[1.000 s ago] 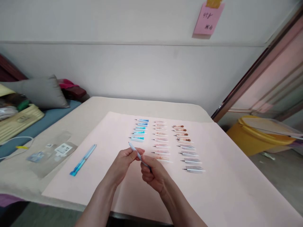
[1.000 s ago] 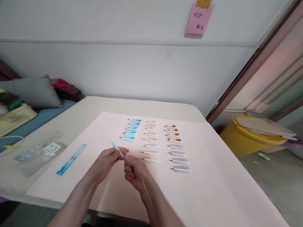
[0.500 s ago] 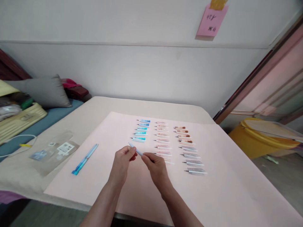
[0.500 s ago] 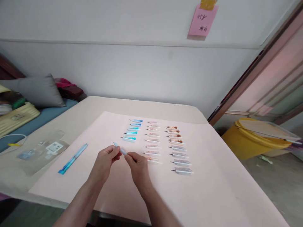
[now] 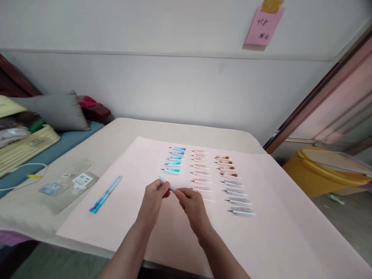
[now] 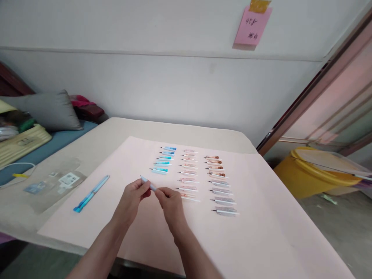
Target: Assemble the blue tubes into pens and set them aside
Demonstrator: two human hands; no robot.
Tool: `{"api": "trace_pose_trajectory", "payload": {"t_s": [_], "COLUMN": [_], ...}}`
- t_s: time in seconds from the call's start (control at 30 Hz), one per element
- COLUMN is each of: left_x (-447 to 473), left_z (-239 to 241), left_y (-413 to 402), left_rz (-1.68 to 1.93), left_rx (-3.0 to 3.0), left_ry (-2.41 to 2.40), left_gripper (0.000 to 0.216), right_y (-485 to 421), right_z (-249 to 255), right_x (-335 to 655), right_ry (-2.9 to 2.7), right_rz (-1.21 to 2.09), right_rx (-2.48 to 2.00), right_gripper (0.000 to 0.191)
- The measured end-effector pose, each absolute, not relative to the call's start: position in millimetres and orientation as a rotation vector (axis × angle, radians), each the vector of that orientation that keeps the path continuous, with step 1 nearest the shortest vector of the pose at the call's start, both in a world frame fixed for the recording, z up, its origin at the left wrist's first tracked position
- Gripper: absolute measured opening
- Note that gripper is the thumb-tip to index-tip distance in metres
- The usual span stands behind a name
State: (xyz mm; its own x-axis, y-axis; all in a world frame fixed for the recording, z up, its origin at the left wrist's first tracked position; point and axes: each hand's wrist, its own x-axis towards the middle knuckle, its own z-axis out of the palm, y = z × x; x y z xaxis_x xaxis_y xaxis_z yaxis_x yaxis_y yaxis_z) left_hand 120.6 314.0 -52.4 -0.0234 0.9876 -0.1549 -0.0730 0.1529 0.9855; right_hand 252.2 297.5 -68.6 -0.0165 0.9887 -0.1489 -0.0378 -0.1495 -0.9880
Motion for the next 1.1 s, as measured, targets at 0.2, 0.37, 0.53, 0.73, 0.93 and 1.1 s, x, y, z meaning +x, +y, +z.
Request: {"api": "trace_pose_trajectory", "payload": {"t_s": [0.2,0.37,0.53,0.73,0.93,1.1], "left_x": [122,122,119,119,122,119], "left_z": [-48,-47,-54,-50,-48,-53], "left_y": [313,313,315,315,314,316], "left_rz": [1.06,1.037,1.124,1.12,1.093,1.128], "left_rx": [1.108,1.078,1.061,1.063,1.076,1.071], "left_ry": [1.073,1.153,1.345,1.246,1.125,1.297], "left_gripper": [0.02,0.026,0.034,0.027,0.025,0.027], "right_y": [301,298,293,296,300,300], "right_z": [-77,-69,-62,-70,-80,-79], "right_x": [259,257,249,256,258,254], "right_ry": [-0.736,-0.966,-1.328,-1.078,-0.692,-0.725], "right_rz": [1.835,1.478,0.997,1.425,1.841,1.744], "right_rx": [-1.093,-1.242,-1.319,-1.265,-1.038,-1.088], "right_gripper": [0.028,0.026,0.02,0.024,0.029,0.033]}}
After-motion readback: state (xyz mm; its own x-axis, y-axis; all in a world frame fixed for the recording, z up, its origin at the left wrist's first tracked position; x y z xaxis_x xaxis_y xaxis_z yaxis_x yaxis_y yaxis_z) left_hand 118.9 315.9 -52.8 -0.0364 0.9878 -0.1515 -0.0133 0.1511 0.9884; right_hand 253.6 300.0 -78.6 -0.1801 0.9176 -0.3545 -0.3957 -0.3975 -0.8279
